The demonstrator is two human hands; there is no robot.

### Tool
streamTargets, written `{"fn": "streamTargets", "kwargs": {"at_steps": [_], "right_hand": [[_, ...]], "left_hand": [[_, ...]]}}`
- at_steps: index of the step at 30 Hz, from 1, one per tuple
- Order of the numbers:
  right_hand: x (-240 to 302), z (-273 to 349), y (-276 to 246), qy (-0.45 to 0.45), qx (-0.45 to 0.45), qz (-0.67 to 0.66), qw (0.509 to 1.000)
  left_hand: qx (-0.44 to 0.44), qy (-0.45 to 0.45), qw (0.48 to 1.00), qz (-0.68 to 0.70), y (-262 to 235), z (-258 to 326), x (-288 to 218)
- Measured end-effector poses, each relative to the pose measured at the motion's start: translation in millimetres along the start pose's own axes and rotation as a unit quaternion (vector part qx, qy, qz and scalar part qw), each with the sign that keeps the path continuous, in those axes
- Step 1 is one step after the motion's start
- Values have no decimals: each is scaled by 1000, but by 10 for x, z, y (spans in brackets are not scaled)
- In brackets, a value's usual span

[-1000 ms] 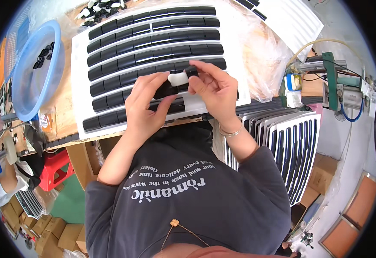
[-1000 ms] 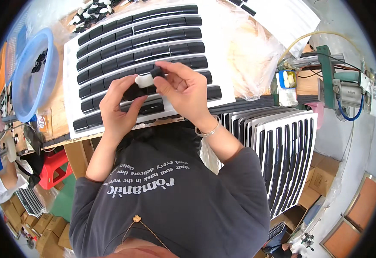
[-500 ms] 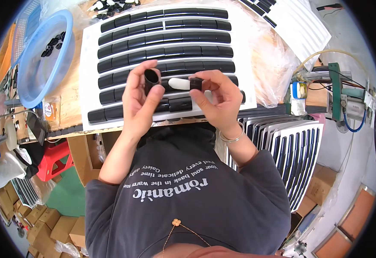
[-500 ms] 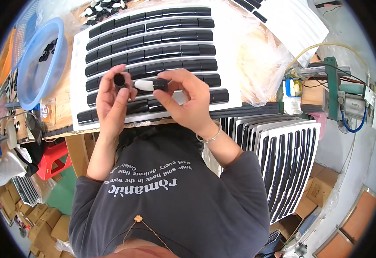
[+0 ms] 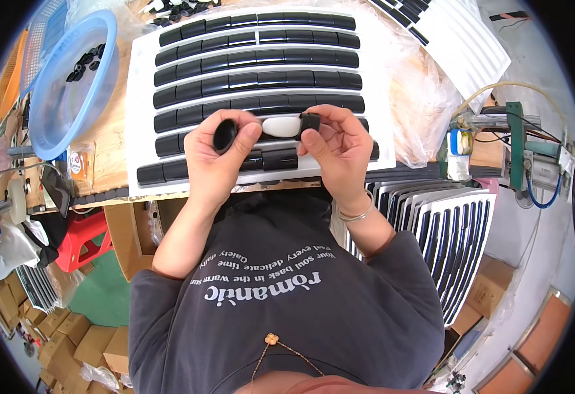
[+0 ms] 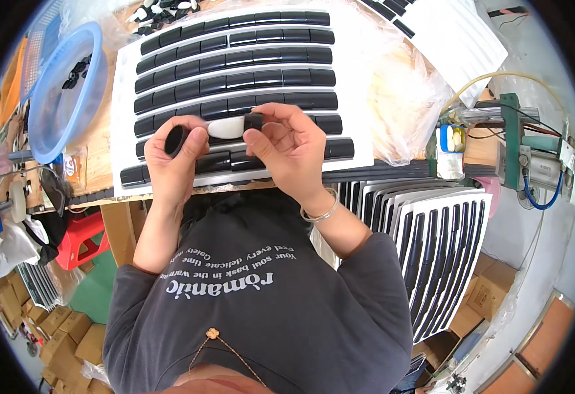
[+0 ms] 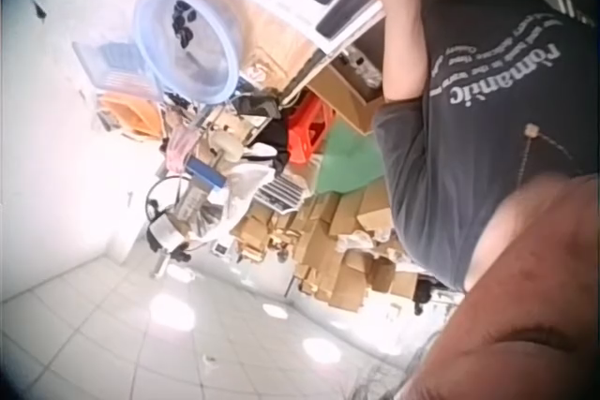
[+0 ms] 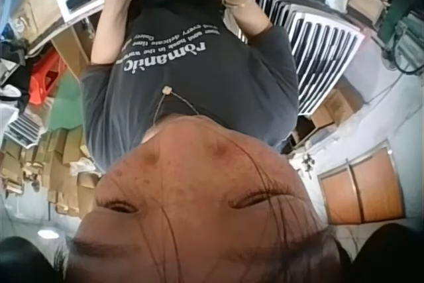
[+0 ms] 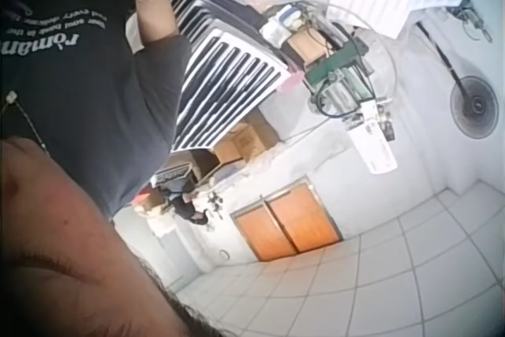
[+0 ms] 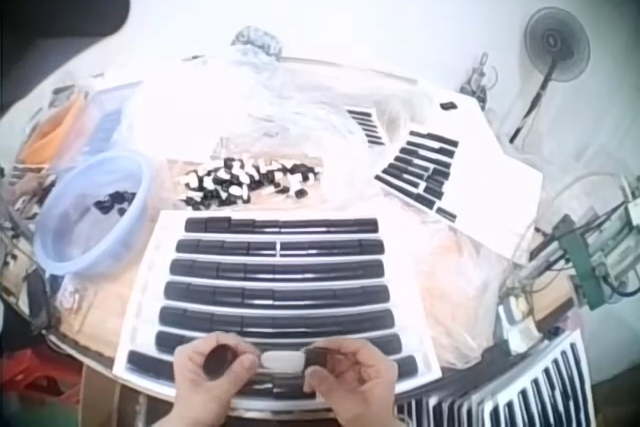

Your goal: Assembling small white components into black cylindrical housings and placing them into a tray.

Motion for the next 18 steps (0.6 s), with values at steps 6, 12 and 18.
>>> {"fn": "streamTargets", "kwargs": {"at_steps": [6,12,18], "right_hand": [[2,-1,5,12,16,8,1000],[23,-42,-28,45,4,-39,998],[74,-49,-1,44,3,-20,999]], "left_hand": [[38,-3,997,-71,18,8,-37],[72,40,990,-111,-67,-14,-18],[148,188,910,-338,-97,-5,-130]]}}
Point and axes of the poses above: each hand's wrist, its own z-axis away from the middle knuckle, its own y-axis out of the palm, x = y × z, the point moved 2 cm from there along -z, towards the middle knuckle, and after that the axes turned 8 degrees about -x, right-handed, at the moved point
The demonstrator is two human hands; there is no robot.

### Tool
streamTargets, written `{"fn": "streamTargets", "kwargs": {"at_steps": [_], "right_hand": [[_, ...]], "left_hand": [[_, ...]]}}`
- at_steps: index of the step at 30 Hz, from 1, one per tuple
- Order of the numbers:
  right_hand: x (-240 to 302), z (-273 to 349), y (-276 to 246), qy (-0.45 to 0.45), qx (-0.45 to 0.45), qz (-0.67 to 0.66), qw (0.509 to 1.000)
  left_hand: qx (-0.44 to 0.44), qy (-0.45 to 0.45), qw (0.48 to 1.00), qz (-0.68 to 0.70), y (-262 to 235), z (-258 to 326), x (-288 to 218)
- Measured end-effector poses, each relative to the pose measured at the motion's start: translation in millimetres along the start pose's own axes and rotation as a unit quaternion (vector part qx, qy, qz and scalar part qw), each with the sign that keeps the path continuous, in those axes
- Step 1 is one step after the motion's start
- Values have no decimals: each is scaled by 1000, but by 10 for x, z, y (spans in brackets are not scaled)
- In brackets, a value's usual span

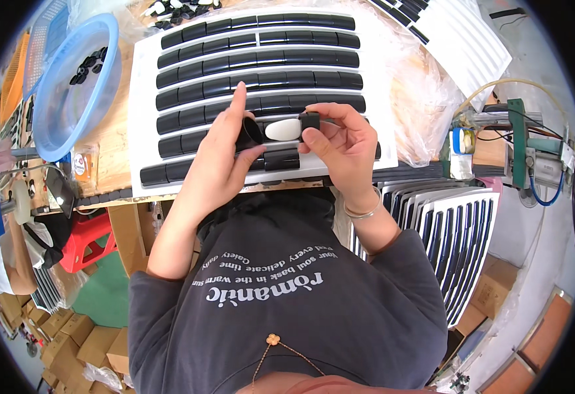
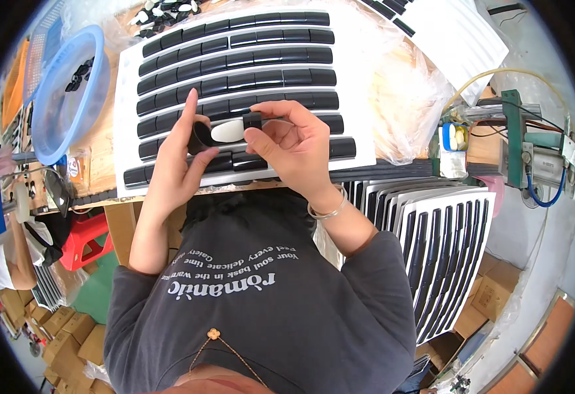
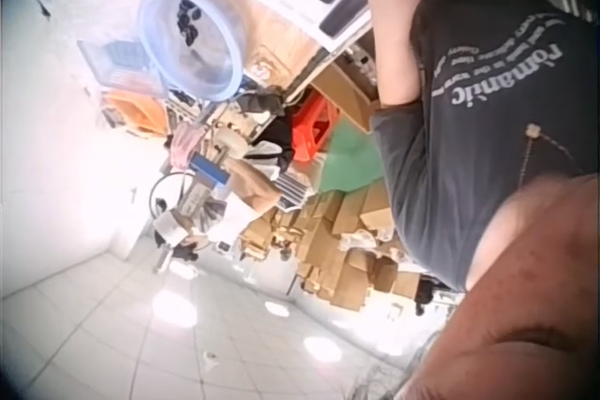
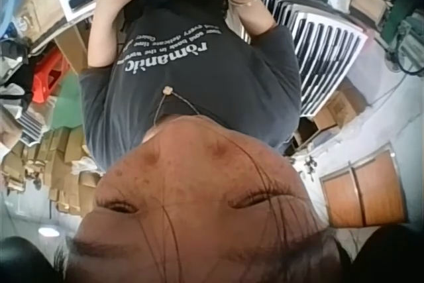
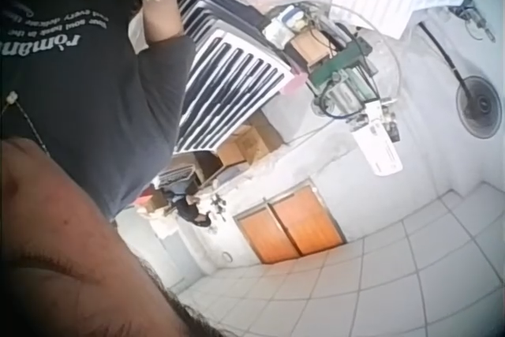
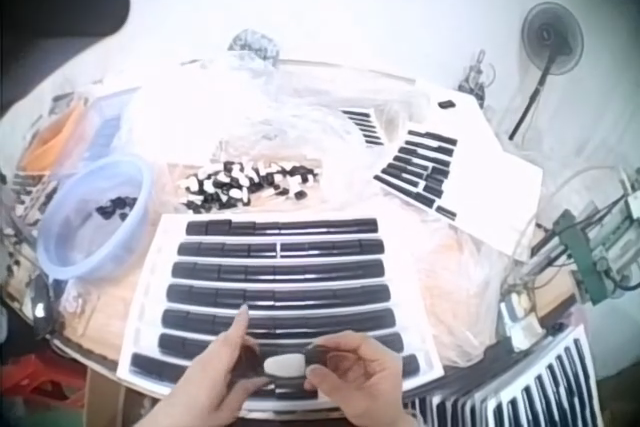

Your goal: Assembling small white components into black cylindrical housings and placing them into a tray.

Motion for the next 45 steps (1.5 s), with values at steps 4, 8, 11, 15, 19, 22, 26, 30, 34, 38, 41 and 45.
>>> {"fn": "streamTargets", "kwargs": {"at_steps": [4,8,11,15,19,22,26,30,34,38,41,45], "right_hand": [[-4,-6,33,-28,20,40,999],[-31,4,28,-43,66,73,994],[-47,4,64,-38,90,87,991],[-36,11,66,3,122,60,991],[-27,4,111,-16,117,65,991],[-62,-135,85,-14,132,51,990],[-80,-201,280,47,160,68,984],[-138,-267,383,43,185,70,979],[-112,-956,563,-58,275,220,934],[-561,-2689,320,-239,135,469,840],[-873,-3277,111,-342,59,498,795],[-1389,-3806,-100,-289,139,674,665]], "left_hand": [[1,-28,999,21,28,67,-51],[-19,74,996,-41,-35,-20,-173],[-10,90,996,-26,-47,-25,-219],[-6,109,994,-21,-35,-6,-256],[-14,139,990,-16,-11,-12,-182],[-3,158,987,0,81,3,-264],[-8,172,985,32,192,4,-297],[-25,180,983,16,166,0,-215],[-124,90,988,-11,62,-128,23],[-122,77,986,-83,47,-107,17],[-6,101,989,-106,378,11,-21],[48,108,980,-158,817,95,-42]]}}
Point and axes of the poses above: each hand's wrist, its own z-axis away from the middle knuckle, its own y-axis out of the palm, x = y × z, the point moved 2 cm from there along -z, towards the middle knuckle, and after that the axes turned 8 degrees about -x, right-handed, at the moved point
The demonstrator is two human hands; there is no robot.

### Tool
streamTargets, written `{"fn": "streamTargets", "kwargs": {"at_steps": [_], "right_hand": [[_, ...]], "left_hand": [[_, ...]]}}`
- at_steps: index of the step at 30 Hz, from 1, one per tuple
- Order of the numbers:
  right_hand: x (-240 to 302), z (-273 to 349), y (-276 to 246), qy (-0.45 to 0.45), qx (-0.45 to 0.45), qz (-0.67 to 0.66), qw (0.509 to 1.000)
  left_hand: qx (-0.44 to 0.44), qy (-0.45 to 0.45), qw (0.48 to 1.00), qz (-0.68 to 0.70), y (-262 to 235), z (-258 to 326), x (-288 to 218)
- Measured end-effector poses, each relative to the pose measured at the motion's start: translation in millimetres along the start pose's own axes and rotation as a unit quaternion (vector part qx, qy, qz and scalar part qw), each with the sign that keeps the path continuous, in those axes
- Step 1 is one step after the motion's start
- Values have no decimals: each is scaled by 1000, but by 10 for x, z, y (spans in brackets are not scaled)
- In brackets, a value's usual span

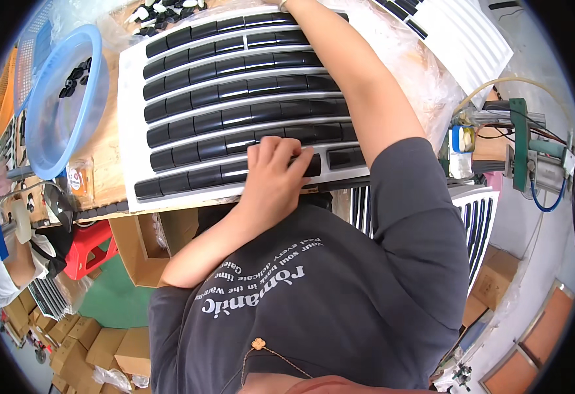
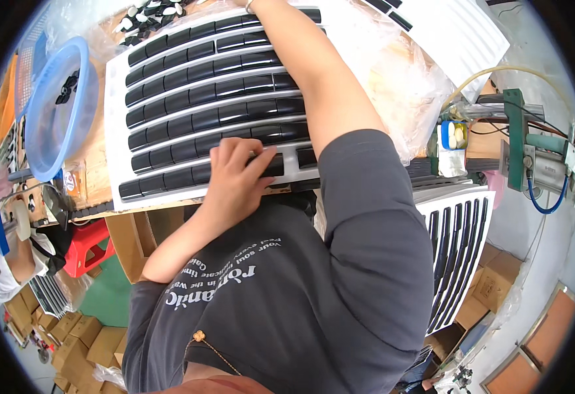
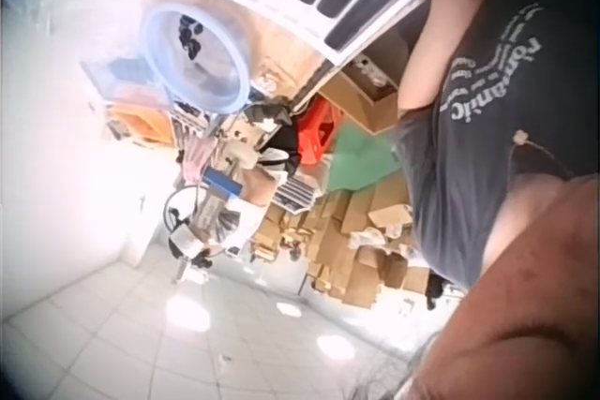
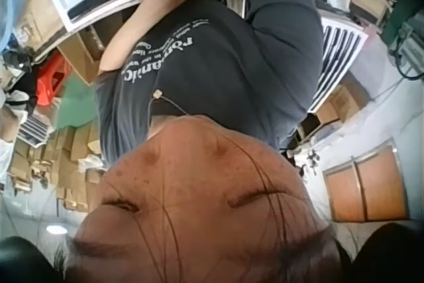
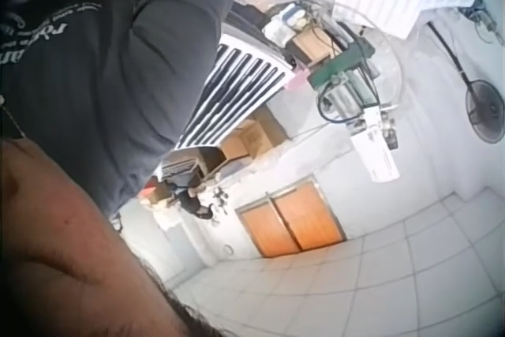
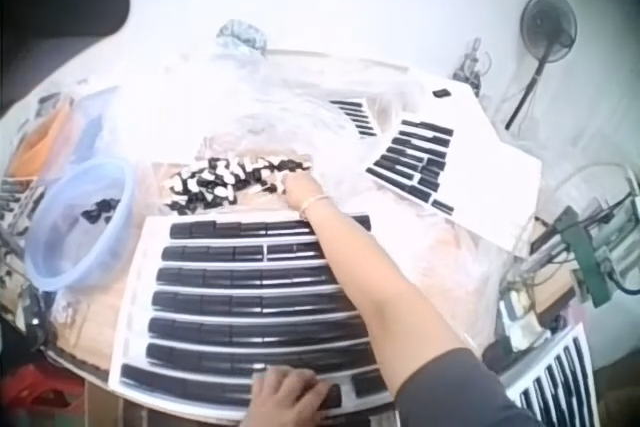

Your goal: Assembling small white components into black cylindrical housings and placing them into a tray.

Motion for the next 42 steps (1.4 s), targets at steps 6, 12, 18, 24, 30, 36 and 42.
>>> {"fn": "streamTargets", "kwargs": {"at_steps": [6,12,18,24,30,36,42], "right_hand": [[409,-35,-427,77,-91,-44,992],[918,1066,-2152,192,-170,-367,894],[1248,2513,-2453,285,-84,-599,744],[1254,3159,-2464,359,-169,-592,701],[1386,3252,-2496,363,-260,-577,684],[1481,3247,-2469,353,-245,-574,697],[1608,3127,-2358,344,-239,-654,630]], "left_hand": [[21,31,995,-93,375,-16,82],[40,153,987,-16,378,-237,-114],[141,249,957,-44,603,-285,-65],[117,178,977,14,600,-340,-55],[6,-46,961,271,510,-371,-78],[-69,-83,936,335,177,-468,-34],[-58,-184,868,457,9,-416,-40]]}}
Point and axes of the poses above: each hand's wrist, its own z-axis away from the middle knuckle, its own y-axis out of the palm, x = y × z, the point moved 2 cm from there along -z, towards the middle knuckle, and after that the axes turned 8 degrees about -x, right-handed, at the moved point
